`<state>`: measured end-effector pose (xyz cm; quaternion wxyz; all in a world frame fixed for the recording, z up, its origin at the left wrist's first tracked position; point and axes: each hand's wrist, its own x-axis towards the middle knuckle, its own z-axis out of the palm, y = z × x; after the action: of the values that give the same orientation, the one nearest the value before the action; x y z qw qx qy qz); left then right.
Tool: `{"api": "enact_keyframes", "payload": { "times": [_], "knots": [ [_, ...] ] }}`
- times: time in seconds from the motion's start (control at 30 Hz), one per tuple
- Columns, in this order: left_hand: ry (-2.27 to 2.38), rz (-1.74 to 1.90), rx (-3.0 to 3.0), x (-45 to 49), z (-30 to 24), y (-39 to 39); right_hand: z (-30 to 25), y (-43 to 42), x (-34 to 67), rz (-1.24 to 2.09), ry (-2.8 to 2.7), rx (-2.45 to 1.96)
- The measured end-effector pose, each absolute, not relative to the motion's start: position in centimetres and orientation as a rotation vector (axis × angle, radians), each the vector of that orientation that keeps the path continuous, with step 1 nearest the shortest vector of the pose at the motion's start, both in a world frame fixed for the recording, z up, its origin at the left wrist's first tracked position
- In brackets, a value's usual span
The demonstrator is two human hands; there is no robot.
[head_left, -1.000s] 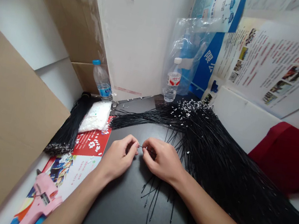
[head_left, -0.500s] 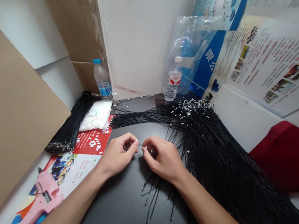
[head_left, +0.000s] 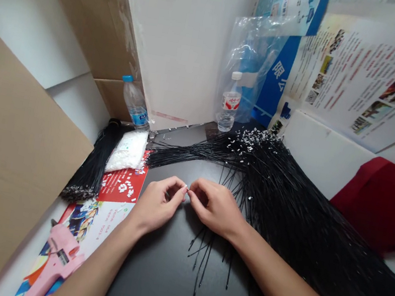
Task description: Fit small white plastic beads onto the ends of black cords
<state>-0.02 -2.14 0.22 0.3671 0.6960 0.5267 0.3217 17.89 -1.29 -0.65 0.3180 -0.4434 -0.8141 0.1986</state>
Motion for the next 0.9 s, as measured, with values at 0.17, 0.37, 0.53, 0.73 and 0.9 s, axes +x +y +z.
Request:
{"api": "enact_keyframes", "payload": {
  "times": [0.17, 0.37, 0.53, 0.73, 0.9],
  "knots": [
    [1.341, 0.817, 1.835, 0.02, 0.29, -2.25, -0.58, -1.39, 17.85, 0.446, -2.228, -1.192],
    [1.323, 0.755, 1.910, -0.37, 0.42, -2.20, -0.55, -1.46, 17.66, 0.238, -2.352, -1.226],
    [1.307, 0.761, 1.914, -0.22, 0.24, -2.22, -0.30, -1.56, 17.61, 0.225, -2.363, -1.237],
    [1.266, 0.782, 1.845, 0.10, 0.28, -2.24, -0.48, -1.34, 17.73, 0.392, -2.275, -1.136],
    [1.236, 0.864, 1.710, 0.42, -0.02, -2.16, -0.69, -1.03, 17.44, 0.576, -2.149, -1.043]
  ]
}}
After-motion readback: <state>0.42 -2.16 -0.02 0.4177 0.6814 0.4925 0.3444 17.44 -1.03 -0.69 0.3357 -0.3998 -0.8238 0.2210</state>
